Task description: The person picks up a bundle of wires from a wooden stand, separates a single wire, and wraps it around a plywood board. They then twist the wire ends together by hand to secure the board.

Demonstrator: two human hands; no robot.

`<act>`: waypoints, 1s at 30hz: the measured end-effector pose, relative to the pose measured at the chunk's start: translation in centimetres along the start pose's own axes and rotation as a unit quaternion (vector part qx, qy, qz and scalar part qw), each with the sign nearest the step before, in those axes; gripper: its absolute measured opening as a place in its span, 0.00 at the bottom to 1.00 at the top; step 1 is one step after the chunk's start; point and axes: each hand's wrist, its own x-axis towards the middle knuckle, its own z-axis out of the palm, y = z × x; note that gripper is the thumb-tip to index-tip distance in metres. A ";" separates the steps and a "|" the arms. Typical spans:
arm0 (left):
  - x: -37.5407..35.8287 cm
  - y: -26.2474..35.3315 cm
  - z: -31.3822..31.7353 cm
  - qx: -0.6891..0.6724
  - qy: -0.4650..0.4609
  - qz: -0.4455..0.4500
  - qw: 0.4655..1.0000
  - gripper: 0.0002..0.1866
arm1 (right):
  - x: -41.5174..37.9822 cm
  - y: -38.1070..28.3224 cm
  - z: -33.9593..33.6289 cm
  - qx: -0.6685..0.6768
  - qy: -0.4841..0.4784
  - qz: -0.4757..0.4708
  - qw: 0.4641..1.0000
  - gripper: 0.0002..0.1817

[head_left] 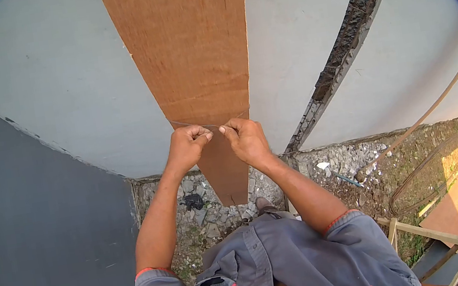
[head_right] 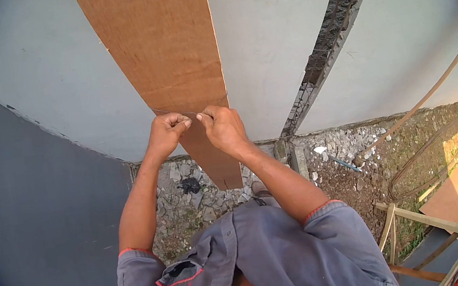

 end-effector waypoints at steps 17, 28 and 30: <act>0.9 5.4 0.9 0.429 0.146 0.096 0.886 0.06 | 1.2 4.0 5.1 0.058 0.092 -0.052 0.993 0.07; 0.2 4.8 9.0 0.356 0.219 -0.022 0.908 0.05 | -0.4 2.9 10.2 0.645 -0.035 0.242 0.724 0.08; 0.9 4.8 7.3 0.316 0.190 -0.013 0.930 0.06 | 0.7 3.3 9.4 0.668 -0.047 0.270 0.692 0.07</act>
